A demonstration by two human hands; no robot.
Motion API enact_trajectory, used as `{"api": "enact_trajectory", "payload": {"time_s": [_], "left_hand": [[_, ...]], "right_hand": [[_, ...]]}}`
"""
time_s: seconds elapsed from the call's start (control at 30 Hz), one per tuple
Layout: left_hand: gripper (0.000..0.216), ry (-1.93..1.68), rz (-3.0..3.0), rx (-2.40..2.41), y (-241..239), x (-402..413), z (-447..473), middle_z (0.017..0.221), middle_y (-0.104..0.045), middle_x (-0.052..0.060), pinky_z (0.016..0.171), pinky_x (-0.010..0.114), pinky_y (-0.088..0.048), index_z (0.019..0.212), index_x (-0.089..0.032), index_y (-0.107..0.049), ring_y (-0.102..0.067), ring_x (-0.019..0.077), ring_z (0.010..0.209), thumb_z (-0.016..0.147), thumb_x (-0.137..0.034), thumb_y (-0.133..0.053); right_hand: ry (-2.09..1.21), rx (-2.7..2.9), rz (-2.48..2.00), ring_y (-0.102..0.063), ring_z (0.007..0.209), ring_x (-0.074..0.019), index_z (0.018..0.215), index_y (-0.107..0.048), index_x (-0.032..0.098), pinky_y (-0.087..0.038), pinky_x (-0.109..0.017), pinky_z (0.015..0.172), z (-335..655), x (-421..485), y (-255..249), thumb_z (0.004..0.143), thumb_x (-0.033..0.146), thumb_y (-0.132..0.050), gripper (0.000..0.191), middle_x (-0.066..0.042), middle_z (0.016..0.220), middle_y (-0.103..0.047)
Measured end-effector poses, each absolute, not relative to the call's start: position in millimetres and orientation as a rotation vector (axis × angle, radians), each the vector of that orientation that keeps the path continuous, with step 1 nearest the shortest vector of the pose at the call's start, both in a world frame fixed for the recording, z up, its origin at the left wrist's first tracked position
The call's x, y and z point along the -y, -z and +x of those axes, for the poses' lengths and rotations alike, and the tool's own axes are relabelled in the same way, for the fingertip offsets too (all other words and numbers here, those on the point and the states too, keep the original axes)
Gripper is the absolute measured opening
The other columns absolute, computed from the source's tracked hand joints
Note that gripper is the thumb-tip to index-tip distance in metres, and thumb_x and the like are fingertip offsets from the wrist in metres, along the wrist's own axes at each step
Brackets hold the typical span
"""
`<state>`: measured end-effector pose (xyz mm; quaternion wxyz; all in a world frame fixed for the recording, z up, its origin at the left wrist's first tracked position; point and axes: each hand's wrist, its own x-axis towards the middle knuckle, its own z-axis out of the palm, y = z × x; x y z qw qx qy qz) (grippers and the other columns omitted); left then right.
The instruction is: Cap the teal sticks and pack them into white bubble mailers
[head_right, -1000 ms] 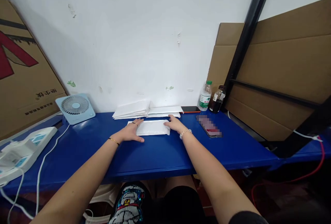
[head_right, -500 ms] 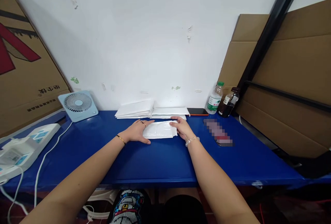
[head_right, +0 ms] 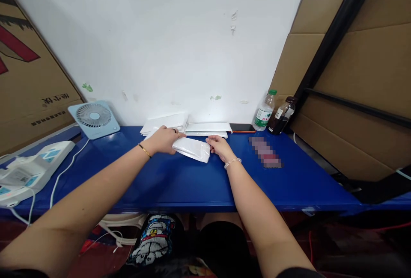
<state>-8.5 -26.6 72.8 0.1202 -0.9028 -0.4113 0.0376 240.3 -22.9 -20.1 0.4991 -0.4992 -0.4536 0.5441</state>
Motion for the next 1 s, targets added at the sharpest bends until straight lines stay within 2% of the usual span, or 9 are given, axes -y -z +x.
{"api": "enact_trajectory", "payload": {"time_s": [0.1, 0.33, 0.47, 0.57, 0.63, 0.7, 0.77, 0.83, 1.0], "left_hand": [[0.064, -0.275, -2.539, 1.165, -99.9, 34.0, -4.5, 0.102, -0.064, 0.009, 0.086, 0.039, -0.032, 0.117, -0.026, -0.056, -0.057, 0.0274, 0.096, 0.056, -0.034, -0.072], [0.065, -0.417, -2.461, 1.149, -128.4, 48.1, 7.2, 0.098, -0.066, 0.009, 0.085, 0.039, -0.031, 0.113, -0.024, -0.060, -0.058, 0.0270, 0.092, 0.051, -0.031, -0.076], [0.067, -0.430, -2.455, 1.176, -137.4, 49.1, 6.1, 0.101, -0.066, 0.009, 0.085, 0.038, -0.030, 0.117, -0.026, -0.058, -0.057, 0.0267, 0.095, 0.052, -0.032, -0.075], [0.067, -0.466, -2.434, 1.218, -144.3, 49.3, 3.5, 0.101, -0.066, 0.009, 0.086, 0.038, -0.030, 0.118, -0.026, -0.058, -0.057, 0.0268, 0.095, 0.053, -0.034, -0.074], [0.067, -0.469, -2.430, 1.256, -147.3, 48.7, 0.0, 0.100, -0.066, 0.009, 0.087, 0.038, -0.029, 0.117, -0.026, -0.058, -0.057, 0.0272, 0.095, 0.052, -0.033, -0.075], [0.067, -0.460, -2.431, 1.281, -148.7, 46.7, -6.0, 0.102, -0.066, 0.008, 0.090, 0.039, -0.027, 0.117, -0.027, -0.059, -0.056, 0.0275, 0.098, 0.053, -0.032, -0.075], [0.063, -0.434, -2.435, 1.306, -149.5, 42.7, -15.6, 0.104, -0.064, 0.007, 0.094, 0.040, -0.023, 0.116, -0.027, -0.059, -0.054, 0.0285, 0.104, 0.054, -0.031, -0.075], [0.060, -0.375, -2.454, 1.342, -151.2, 36.9, -29.0, 0.107, -0.062, 0.007, 0.098, 0.041, -0.018, 0.115, -0.027, -0.060, -0.049, 0.0299, 0.111, 0.057, -0.031, -0.073], [0.065, -0.305, -2.456, 1.482, -157.1, 23.2, -73.7, 0.117, -0.057, 0.006, 0.102, 0.048, -0.009, 0.126, -0.030, -0.052, -0.042, 0.0319, 0.119, 0.064, -0.037, -0.069]], "right_hand": [[-1.261, 1.093, -1.240, -0.054, 0.062, -0.0100, 0.090, -0.063, 0.018, -0.045, -0.021, 0.049, 241.8, 21.9, 21.3, 0.075, 0.037, -0.067, 0.025, -0.005, 0.089, -0.062], [-1.168, 1.331, -1.239, -0.059, 0.090, -0.0190, 0.097, -0.066, 0.021, -0.049, -0.028, 0.073, 246.8, 21.7, 25.0, 0.073, 0.052, -0.065, 0.039, -0.006, 0.100, -0.065], [-1.154, 1.524, -1.187, -0.056, 0.106, -0.0228, 0.112, -0.062, 0.023, -0.044, -0.035, 0.090, 247.6, 27.9, 19.2, 0.074, 0.054, -0.064, 0.050, -0.007, 0.115, -0.063], [-1.095, 1.895, -1.121, -0.049, 0.118, -0.0255, 0.129, -0.052, 0.024, -0.036, -0.040, 0.101, 248.2, 34.2, 14.2, 0.062, 0.050, -0.076, 0.076, -0.008, 0.127, -0.056], [-0.934, 2.143, -1.127, -0.044, 0.122, -0.0294, 0.127, -0.054, 0.024, -0.031, -0.044, 0.105, 246.9, 37.8, 12.5, 0.049, 0.049, -0.083, 0.087, -0.009, 0.130, -0.052], [-0.766, 2.272, -1.150, -0.042, 0.122, -0.0316, 0.117, -0.062, 0.024, -0.029, -0.047, 0.105, 244.3, 39.9, 12.5, 0.048, 0.051, -0.083, 0.077, -0.009, 0.129, -0.051], [-0.700, 2.297, -1.156, -0.044, 0.118, -0.0301, 0.107, -0.066, 0.024, -0.032, -0.046, 0.102, 241.8, 40.4, 13.5, 0.058, 0.053, -0.077, 0.058, -0.009, 0.124, -0.053], [-0.702, 2.290, -1.144, -0.048, 0.114, -0.0275, 0.103, -0.067, 0.024, -0.036, -0.043, 0.099, 240.7, 39.6, 14.8, 0.066, 0.052, -0.073, 0.047, -0.008, 0.120, -0.055], [-0.720, 2.276, -1.114, -0.048, 0.112, -0.0272, 0.103, -0.067, 0.025, -0.036, -0.044, 0.098, 242.5, 38.2, 15.0, 0.066, 0.050, -0.073, 0.045, -0.008, 0.118, -0.055]]}}
